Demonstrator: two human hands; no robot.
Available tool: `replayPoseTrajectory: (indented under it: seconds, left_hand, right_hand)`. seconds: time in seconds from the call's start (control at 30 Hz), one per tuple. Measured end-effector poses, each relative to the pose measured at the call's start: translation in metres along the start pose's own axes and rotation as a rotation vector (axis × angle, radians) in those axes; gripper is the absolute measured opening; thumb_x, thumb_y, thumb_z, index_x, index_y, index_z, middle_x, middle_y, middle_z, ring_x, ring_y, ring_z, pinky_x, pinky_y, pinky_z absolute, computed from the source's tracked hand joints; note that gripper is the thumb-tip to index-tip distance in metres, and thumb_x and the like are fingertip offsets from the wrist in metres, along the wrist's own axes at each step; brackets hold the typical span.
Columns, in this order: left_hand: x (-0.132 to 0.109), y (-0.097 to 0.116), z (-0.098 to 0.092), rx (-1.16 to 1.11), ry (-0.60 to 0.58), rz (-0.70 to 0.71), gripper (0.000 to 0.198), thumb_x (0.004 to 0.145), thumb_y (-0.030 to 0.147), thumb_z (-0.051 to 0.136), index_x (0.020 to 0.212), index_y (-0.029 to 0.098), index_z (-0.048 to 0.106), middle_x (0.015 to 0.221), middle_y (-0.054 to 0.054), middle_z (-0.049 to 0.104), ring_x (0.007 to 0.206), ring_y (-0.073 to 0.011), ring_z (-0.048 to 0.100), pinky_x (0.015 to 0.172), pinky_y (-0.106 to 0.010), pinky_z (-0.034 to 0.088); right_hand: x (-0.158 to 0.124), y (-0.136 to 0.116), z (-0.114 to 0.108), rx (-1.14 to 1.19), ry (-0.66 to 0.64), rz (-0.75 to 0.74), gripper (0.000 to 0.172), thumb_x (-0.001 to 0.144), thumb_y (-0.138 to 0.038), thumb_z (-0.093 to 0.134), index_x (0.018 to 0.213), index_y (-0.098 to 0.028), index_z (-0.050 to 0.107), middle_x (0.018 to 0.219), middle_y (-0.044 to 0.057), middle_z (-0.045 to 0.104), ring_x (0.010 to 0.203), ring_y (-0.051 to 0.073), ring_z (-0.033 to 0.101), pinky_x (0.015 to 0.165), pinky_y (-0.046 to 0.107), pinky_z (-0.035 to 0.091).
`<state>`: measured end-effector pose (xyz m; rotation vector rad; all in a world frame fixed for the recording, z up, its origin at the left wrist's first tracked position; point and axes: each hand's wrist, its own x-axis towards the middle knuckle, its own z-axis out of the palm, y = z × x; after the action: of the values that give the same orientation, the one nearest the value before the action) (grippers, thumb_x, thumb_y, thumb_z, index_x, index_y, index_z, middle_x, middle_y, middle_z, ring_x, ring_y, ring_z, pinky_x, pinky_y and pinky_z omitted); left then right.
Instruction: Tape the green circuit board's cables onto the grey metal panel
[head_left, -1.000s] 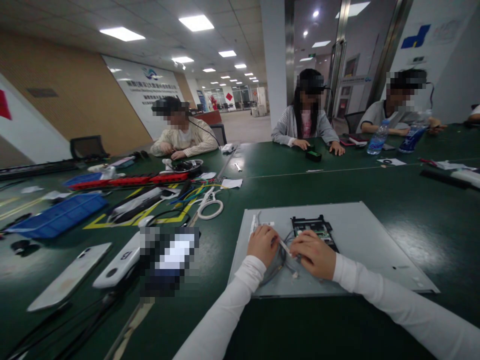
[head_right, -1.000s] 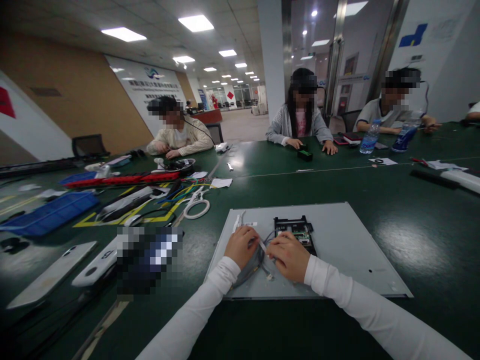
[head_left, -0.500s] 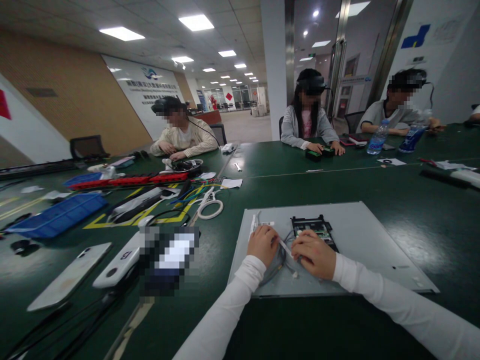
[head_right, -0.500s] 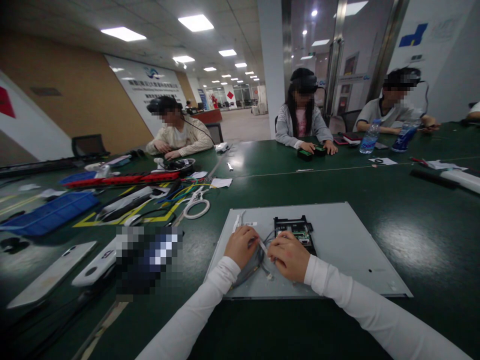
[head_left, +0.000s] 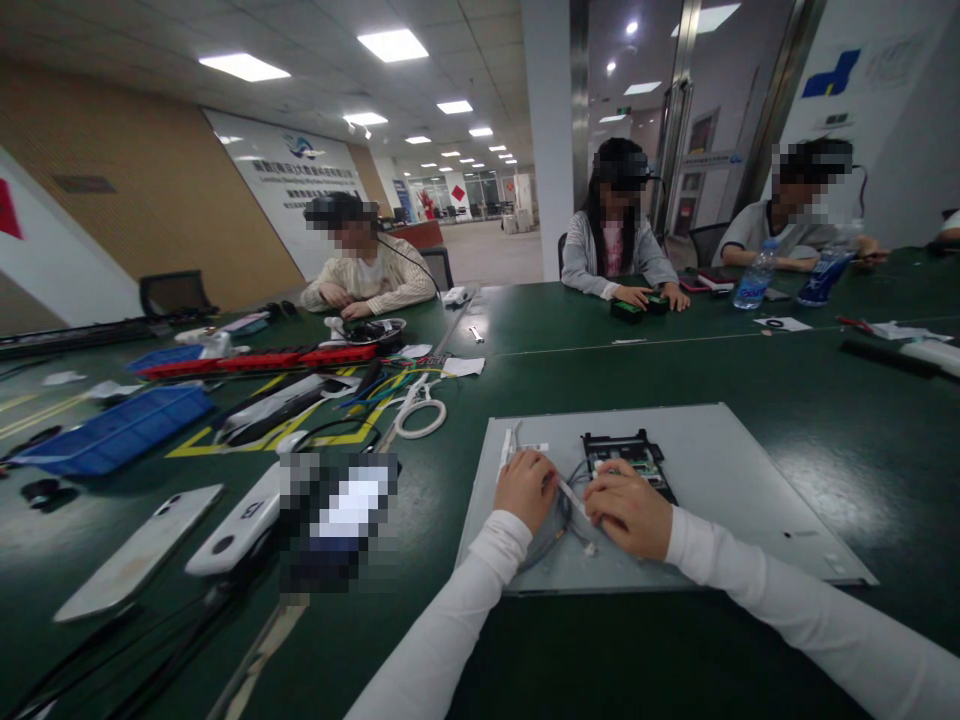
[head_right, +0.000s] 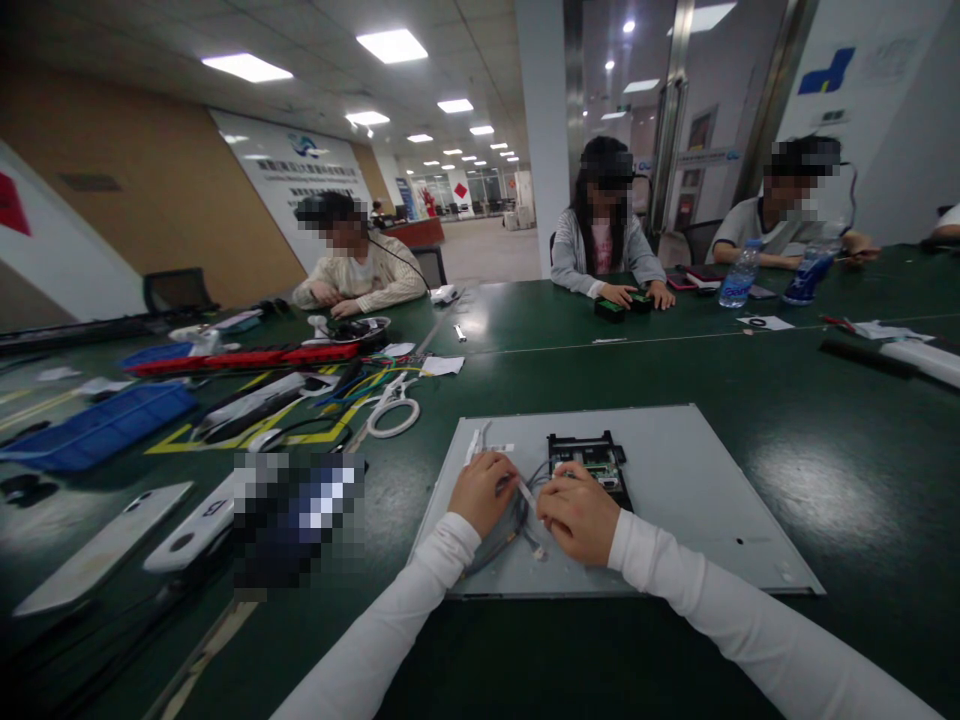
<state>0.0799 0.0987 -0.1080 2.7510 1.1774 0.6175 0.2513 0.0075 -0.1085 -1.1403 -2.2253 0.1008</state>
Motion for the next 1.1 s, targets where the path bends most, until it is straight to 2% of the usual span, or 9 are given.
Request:
replayPoseTrajectory:
  seconds: [0.17, 0.43, 0.57, 0.8, 0.9, 1.1]
  left_hand:
    - [0.000, -0.001, 0.000, 0.007, 0.004, 0.004, 0.007, 0.076, 0.020, 0.050, 0.077, 0.020, 0.057, 0.087, -0.004, 0.054, 0.091, -0.0207, 0.048, 0.076, -0.034, 0.039]
    - [0.000, -0.002, -0.003, 0.009, 0.009, 0.007, 0.009, 0.076, 0.020, 0.050, 0.080, 0.020, 0.058, 0.089, -0.004, 0.055, 0.092, -0.0205, 0.048, 0.077, -0.033, 0.039]
    - [0.004, -0.018, -0.011, 0.024, 0.059, -0.036, 0.015, 0.076, 0.018, 0.049, 0.088, 0.020, 0.058, 0.093, -0.005, 0.056, 0.094, -0.0200, 0.048, 0.081, -0.033, 0.038]
    - [0.006, -0.058, -0.015, 0.096, 0.109, -0.236, 0.016, 0.074, 0.022, 0.051, 0.089, 0.020, 0.058, 0.092, -0.004, 0.057, 0.089, -0.0194, 0.049, 0.078, -0.030, 0.039]
    - [0.004, -0.061, -0.013, 0.102, 0.110, -0.272, 0.013, 0.074, 0.024, 0.052, 0.084, 0.020, 0.059, 0.089, -0.004, 0.057, 0.089, -0.0195, 0.049, 0.076, -0.030, 0.040]
    - [0.002, -0.056, -0.012, 0.121, 0.112, -0.251, 0.008, 0.073, 0.023, 0.053, 0.076, 0.021, 0.061, 0.089, -0.003, 0.057, 0.090, -0.0202, 0.048, 0.072, -0.030, 0.039]
  right_hand:
    - [-0.002, 0.001, 0.000, 0.025, 0.034, -0.027, 0.015, 0.066, -0.008, 0.044, 0.072, -0.019, 0.053, 0.082, 0.003, 0.060, 0.078, 0.014, 0.051, 0.089, 0.038, 0.026]
    - [-0.002, -0.002, -0.001, 0.008, 0.009, -0.038, 0.015, 0.067, -0.008, 0.043, 0.073, -0.019, 0.053, 0.080, 0.002, 0.059, 0.077, 0.014, 0.051, 0.089, 0.038, 0.026]
    - [-0.003, -0.001, -0.001, -0.008, 0.013, -0.047, 0.017, 0.068, -0.008, 0.043, 0.076, -0.018, 0.053, 0.080, 0.003, 0.060, 0.078, 0.014, 0.052, 0.089, 0.038, 0.026]
    - [-0.004, 0.000, 0.002, -0.027, 0.043, -0.072, 0.019, 0.068, -0.007, 0.042, 0.078, -0.018, 0.053, 0.078, 0.003, 0.059, 0.077, 0.014, 0.052, 0.087, 0.037, 0.027]
    - [-0.005, -0.001, 0.002, -0.047, 0.045, -0.078, 0.019, 0.068, -0.007, 0.042, 0.079, -0.018, 0.053, 0.078, 0.003, 0.059, 0.077, 0.014, 0.051, 0.087, 0.037, 0.028]
    - [-0.005, -0.002, 0.003, -0.072, 0.043, -0.077, 0.020, 0.068, -0.007, 0.042, 0.079, -0.018, 0.053, 0.077, 0.003, 0.059, 0.078, 0.014, 0.052, 0.086, 0.036, 0.028]
